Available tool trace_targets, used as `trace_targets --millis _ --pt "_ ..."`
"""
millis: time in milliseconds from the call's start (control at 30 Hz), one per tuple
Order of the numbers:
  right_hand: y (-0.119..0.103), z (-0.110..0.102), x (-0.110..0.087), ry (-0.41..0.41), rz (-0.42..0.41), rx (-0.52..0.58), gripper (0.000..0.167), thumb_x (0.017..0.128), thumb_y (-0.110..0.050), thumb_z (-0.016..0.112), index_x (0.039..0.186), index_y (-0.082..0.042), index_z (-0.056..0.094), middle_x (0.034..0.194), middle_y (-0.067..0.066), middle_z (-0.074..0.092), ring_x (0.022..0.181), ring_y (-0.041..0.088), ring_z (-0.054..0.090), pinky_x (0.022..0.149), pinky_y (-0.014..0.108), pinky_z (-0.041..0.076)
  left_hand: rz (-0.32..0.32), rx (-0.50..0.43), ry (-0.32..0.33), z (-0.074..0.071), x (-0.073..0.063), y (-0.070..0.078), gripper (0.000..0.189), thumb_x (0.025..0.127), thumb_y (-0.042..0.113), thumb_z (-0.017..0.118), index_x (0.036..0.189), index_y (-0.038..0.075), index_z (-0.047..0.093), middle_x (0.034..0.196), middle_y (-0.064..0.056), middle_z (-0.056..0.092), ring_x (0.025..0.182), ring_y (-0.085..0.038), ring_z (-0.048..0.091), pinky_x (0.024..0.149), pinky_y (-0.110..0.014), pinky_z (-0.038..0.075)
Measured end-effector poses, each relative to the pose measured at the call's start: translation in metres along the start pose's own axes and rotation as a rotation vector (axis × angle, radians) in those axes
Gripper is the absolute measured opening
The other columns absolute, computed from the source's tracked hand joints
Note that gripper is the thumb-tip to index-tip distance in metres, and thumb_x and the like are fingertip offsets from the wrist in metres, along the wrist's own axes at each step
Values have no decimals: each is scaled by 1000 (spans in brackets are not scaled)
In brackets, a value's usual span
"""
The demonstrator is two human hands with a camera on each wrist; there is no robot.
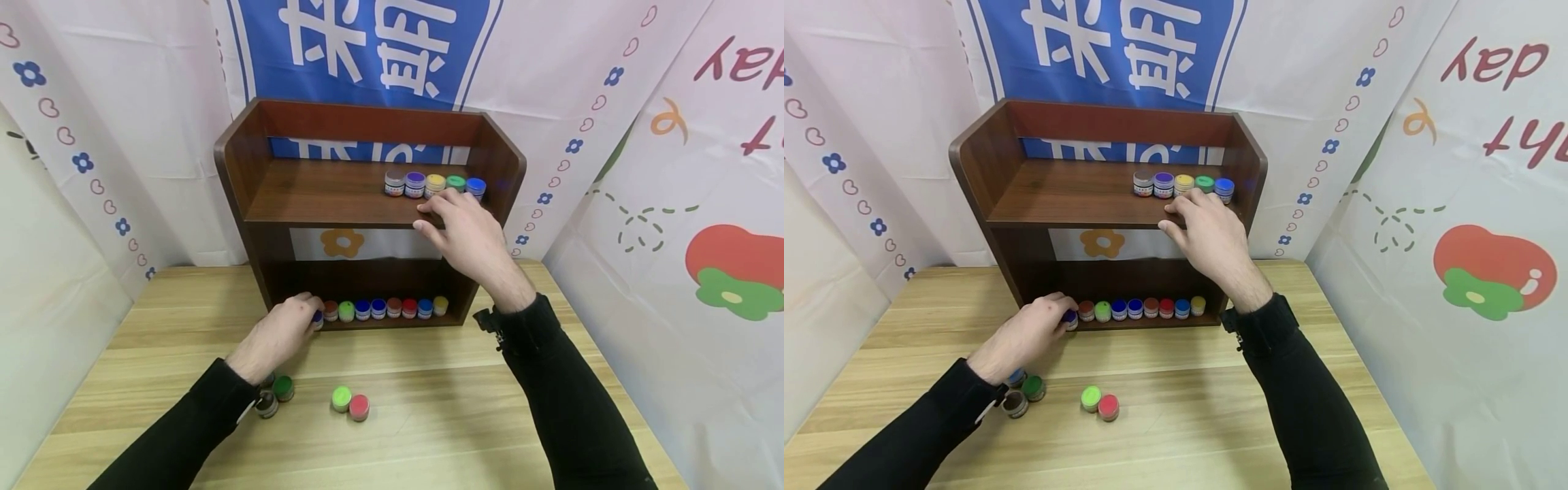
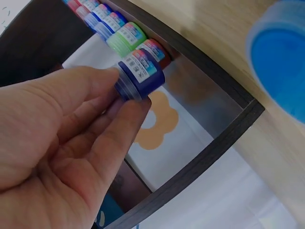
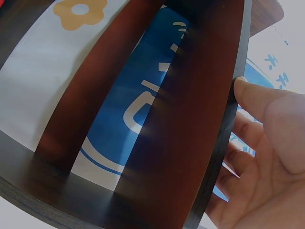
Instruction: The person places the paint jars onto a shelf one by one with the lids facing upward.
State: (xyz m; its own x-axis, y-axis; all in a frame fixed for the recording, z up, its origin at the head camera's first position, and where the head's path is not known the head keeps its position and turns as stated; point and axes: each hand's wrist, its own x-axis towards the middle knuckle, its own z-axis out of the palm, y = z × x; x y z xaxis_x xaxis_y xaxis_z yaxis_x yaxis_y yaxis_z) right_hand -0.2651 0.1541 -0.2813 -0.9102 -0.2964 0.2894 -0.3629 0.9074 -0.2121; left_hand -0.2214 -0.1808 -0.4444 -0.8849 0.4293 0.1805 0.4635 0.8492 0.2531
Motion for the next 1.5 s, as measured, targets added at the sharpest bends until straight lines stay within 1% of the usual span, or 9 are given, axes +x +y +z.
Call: trace_targets --millis 133,300,467,567,800,933,1100,1333,1500 --pt "0 0 0 1 1 0 47 118 -47 70 153 -17 76 164 13 68 144 37 62 120 56 62 -24 18 28 1 4 -4 14 105 -2 83 119 -3 79 105 -15 76 85 -18 72 75 -39 72" --pt "0 -1 0 3 -3 1 47 118 -47 69 152 -16 76 164 13 68 144 37 62 121 56 61 -31 10 48 2 10 -9 10 105 -2 83 114 -3 79 99 -14 74 82 -18 68 71 -38 70" --pt "1 -1 0 2 -4 0 47 119 -47 69 153 -16 76 164 13 68 144 37 62 120 56 61 -39 5 35 3 14 -12 9 106 -2 82 114 -3 78 99 -14 74 81 -19 67 70 -40 70" --pt "1 -1 0 -3 -1 2 47 119 -47 69 153 -16 76 165 13 67 145 37 62 121 57 61 -45 8 25 4 16 -13 10 106 -1 83 115 -4 78 101 -16 75 83 -20 69 71 -41 70" --pt "0 0 0 -4 0 5 47 119 -47 69 153 -16 75 165 13 67 147 37 62 123 57 60 -39 12 14 8 21 -17 17 104 -1 85 119 -6 78 108 -20 79 92 -27 78 75 -43 72" --pt "0 0 0 -4 0 7 47 118 -47 69 153 -16 76 164 13 67 146 37 62 122 57 61 -40 5 -9 10 23 -20 20 105 1 85 123 -7 78 112 -22 80 95 -29 79 80 -46 73" --pt "0 1 0 -4 -2 9 47 119 -48 68 153 -17 76 164 13 67 146 37 62 122 56 61 -62 -9 -48 12 24 -21 22 107 2 83 126 -8 78 114 -22 80 96 -29 78 83 -47 73" --pt "1 1 1 4 -6 -3 46 119 -48 68 152 -17 76 163 12 68 145 37 63 121 57 61 -63 -23 -73 11 24 -22 25 107 0 81 130 -10 77 118 -25 82 103 -34 82 88 -50 74" --pt "2 1 1 6 -9 -1 46 119 -48 68 152 -17 76 163 12 68 145 37 63 120 57 61 -53 -20 -67 6 22 -20 34 108 4 82 138 -11 75 130 -29 81 114 -41 84 93 -52 74"
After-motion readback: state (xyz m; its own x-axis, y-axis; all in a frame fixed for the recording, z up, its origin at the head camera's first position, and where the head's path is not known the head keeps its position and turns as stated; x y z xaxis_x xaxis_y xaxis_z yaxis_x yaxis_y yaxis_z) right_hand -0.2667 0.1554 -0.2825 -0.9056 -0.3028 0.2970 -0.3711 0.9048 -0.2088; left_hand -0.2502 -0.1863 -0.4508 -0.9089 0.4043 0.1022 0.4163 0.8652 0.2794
